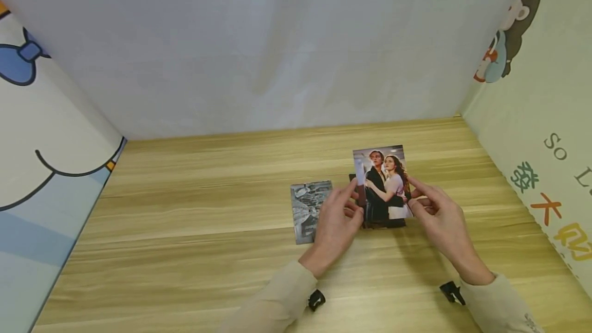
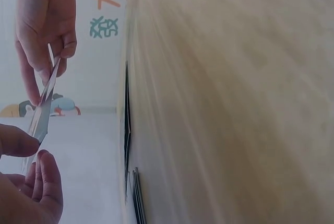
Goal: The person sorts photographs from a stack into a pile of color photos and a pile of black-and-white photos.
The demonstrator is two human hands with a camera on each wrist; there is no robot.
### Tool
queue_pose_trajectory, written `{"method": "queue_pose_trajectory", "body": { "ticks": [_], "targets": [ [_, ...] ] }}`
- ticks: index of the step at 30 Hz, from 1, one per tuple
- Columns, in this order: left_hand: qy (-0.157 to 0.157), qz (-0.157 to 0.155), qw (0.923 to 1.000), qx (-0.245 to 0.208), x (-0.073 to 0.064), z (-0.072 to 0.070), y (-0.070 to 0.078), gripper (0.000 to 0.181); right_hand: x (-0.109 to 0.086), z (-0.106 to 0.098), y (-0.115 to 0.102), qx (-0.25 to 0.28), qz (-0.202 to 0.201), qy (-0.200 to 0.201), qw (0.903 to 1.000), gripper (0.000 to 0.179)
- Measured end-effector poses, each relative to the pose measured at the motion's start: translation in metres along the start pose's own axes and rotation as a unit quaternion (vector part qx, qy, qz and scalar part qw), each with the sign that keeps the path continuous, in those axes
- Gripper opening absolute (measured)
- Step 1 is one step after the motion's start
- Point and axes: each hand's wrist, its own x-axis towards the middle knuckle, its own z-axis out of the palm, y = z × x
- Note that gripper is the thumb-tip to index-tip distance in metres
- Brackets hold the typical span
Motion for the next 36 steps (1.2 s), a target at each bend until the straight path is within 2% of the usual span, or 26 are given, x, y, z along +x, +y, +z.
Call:
{"method": "queue_pose_trajectory", "body": {
  "ticks": [12,22,30,36],
  "targets": [
    [-0.004,-0.027,0.9996,-0.009,0.002,0.002,0.002,0.061,0.0,-0.003,0.005,-0.014,0.026,-0.028,0.9992,0.048],
    [-0.008,-0.037,0.9993,-0.002,0.002,0.003,0.0,0.061,0.001,-0.002,0.007,-0.023,0.031,-0.039,0.9985,0.046],
    [-0.034,-0.055,0.9978,0.011,0.002,0.002,0.0,0.064,0.002,-0.003,0.009,-0.034,0.032,-0.045,0.9979,0.045],
    [-0.061,-0.059,0.995,0.053,0.003,0.0,-0.001,0.065,0.003,-0.004,0.013,-0.033,0.023,-0.051,0.9979,0.044]
  ]
}}
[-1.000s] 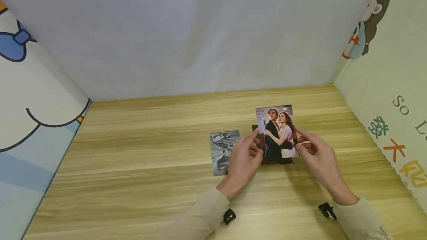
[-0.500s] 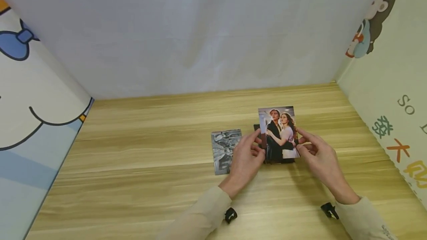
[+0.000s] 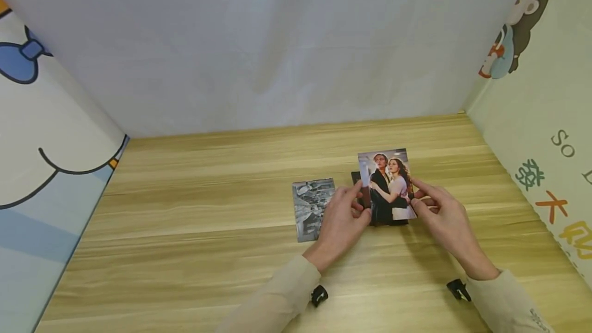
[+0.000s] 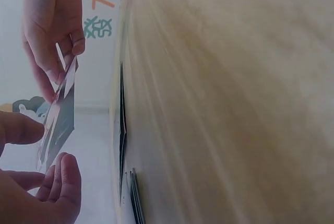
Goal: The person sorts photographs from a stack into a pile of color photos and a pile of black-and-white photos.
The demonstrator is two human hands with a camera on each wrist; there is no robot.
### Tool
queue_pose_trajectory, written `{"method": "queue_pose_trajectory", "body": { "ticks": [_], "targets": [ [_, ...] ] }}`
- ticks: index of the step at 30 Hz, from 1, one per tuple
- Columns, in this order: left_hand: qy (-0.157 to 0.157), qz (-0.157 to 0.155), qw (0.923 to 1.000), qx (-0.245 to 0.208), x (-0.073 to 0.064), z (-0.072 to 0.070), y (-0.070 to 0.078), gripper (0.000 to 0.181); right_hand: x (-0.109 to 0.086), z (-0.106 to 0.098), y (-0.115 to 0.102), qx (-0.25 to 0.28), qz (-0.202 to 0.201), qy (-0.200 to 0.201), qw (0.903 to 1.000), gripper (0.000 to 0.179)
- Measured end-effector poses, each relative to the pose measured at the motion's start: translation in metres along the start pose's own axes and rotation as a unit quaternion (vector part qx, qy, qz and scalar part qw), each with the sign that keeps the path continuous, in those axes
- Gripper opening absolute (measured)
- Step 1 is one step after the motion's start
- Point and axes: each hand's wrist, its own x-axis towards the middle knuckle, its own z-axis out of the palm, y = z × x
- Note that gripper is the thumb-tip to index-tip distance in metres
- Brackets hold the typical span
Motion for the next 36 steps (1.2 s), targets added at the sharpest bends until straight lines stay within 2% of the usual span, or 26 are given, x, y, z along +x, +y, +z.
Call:
{"method": "queue_pose_trajectory", "body": {
  "ticks": [8,15,23,36],
  "targets": [
    [-0.024,-0.005,0.9991,0.035,0.005,-0.001,0.001,0.067,0.005,-0.002,0.003,-0.013,-0.008,-0.019,0.9997,0.043],
    [-0.05,-0.021,0.9973,0.05,0.008,-0.003,0.001,0.068,0.01,-0.002,0.003,-0.03,0.009,-0.054,0.998,0.044],
    [-0.086,-0.039,0.993,0.071,0.014,-0.003,-0.001,0.068,0.015,-0.002,0.005,-0.046,0.015,-0.077,0.9958,0.045],
    [-0.123,-0.064,0.986,0.092,0.021,-0.003,-0.002,0.064,0.022,0.001,0.011,-0.049,0.017,-0.116,0.9919,0.043]
  ]
}}
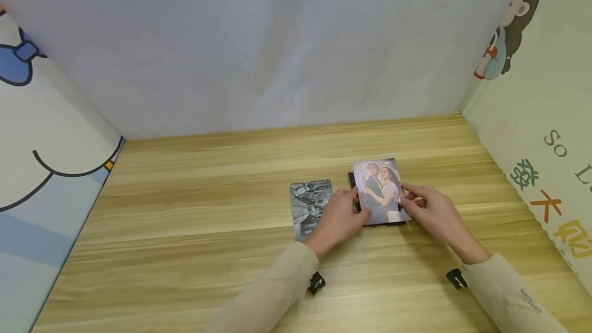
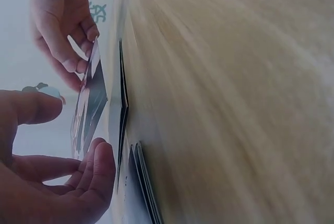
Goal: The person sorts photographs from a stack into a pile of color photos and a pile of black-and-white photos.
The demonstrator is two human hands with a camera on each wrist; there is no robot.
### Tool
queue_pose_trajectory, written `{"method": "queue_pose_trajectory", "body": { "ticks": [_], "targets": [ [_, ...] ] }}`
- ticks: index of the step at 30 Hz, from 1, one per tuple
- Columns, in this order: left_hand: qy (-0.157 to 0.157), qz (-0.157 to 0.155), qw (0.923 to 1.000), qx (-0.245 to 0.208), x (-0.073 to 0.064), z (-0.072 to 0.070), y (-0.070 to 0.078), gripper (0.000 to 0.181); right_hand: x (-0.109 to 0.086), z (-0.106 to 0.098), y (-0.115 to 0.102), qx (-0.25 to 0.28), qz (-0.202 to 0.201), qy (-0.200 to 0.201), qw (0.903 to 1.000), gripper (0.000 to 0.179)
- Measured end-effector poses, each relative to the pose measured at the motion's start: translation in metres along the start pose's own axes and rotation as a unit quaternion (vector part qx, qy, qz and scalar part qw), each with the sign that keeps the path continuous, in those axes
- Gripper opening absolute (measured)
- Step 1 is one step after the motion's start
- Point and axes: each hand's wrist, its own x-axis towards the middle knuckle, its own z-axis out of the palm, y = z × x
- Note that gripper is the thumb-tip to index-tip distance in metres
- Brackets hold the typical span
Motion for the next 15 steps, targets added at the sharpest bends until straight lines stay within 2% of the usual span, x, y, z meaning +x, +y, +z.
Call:
{"method": "queue_pose_trajectory", "body": {
  "ticks": [15],
  "targets": [
    [-0.022,-0.011,0.9994,0.026,0.0031,-0.0017,-0.0028,0.063,0.0084,0.0009,0.0012,-0.028,-0.002,-0.031,0.9991,0.044]
  ]
}}
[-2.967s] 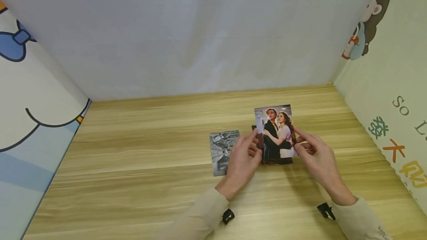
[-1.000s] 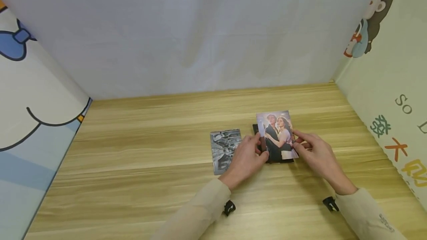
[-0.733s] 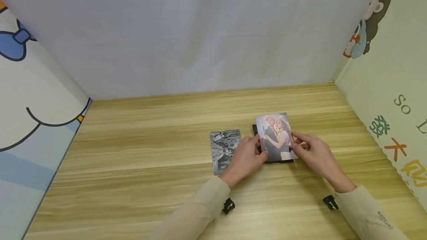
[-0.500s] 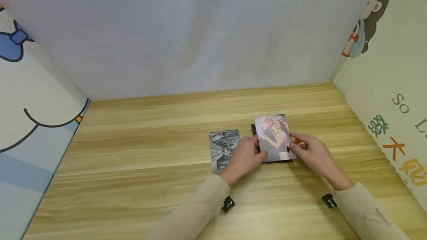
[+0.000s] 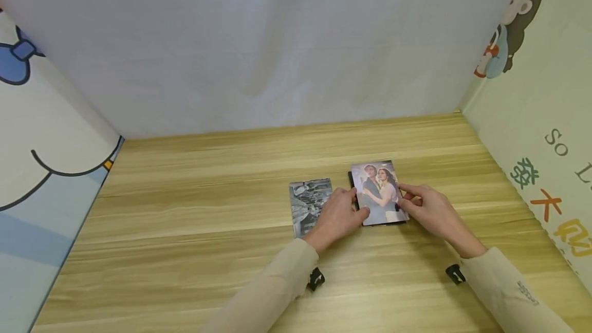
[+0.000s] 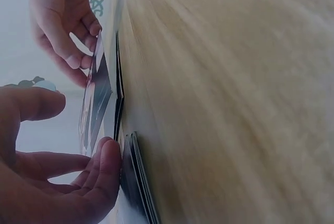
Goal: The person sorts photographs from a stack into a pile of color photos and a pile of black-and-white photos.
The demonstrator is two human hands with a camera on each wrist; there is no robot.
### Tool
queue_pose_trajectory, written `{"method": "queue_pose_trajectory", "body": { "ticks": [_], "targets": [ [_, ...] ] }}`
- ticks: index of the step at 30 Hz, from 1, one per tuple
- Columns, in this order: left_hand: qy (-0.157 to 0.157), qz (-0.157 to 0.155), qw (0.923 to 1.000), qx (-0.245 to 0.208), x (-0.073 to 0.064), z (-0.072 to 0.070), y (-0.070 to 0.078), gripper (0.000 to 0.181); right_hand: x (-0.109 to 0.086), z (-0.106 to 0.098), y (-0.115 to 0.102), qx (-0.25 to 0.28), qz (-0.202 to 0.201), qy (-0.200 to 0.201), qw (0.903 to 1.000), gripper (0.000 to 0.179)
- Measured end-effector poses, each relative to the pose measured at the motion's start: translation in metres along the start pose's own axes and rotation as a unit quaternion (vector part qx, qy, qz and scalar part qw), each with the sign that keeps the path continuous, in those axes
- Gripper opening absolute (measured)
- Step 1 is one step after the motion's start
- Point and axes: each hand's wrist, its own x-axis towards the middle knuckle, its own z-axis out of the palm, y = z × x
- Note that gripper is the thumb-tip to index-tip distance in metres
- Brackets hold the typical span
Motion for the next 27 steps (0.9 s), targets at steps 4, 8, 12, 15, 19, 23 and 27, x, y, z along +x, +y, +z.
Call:
{"method": "queue_pose_trajectory", "body": {
  "ticks": [4,8,12,15,19,23,27],
  "targets": [
    [-0.007,-0.007,0.9999,0.006,0.0022,-0.0004,-0.0004,0.061,0.0023,-0.0005,-0.0003,-0.004,-0.001,-0.011,0.9999,0.045],
    [-0.013,-0.014,0.9998,0.011,0.004,-0.001,-0.0007,0.059,0.0042,-0.0003,-0.0001,-0.004,0.001,-0.023,0.9997,0.046],
    [-0.014,-0.011,0.9997,0.018,0.005,-0.0021,-0.0008,0.057,0.0058,0.0001,0.0009,-0.007,0.001,-0.032,0.9995,0.046],
    [-0.011,-0.003,0.9996,0.024,0.0056,-0.0027,-0.0017,0.05,0.007,0.0005,0.0014,-0.012,-0.001,-0.035,0.9993,0.046],
    [-0.008,0.012,0.9995,0.029,0.0072,-0.0034,-0.0034,0.028,0.0084,0.0013,0.002,-0.015,-0.001,-0.037,0.9992,0.047],
    [-0.01,0.018,0.9994,0.028,0.0086,-0.004,-0.0036,0.035,0.0092,0.0022,0.0031,-0.013,0.002,-0.042,0.999,0.048],
    [-0.017,0.008,0.9994,0.03,0.0092,-0.0042,-0.0022,0.039,0.0092,0.0025,0.0036,-0.013,0.005,-0.048,0.9987,0.048]
  ]
}}
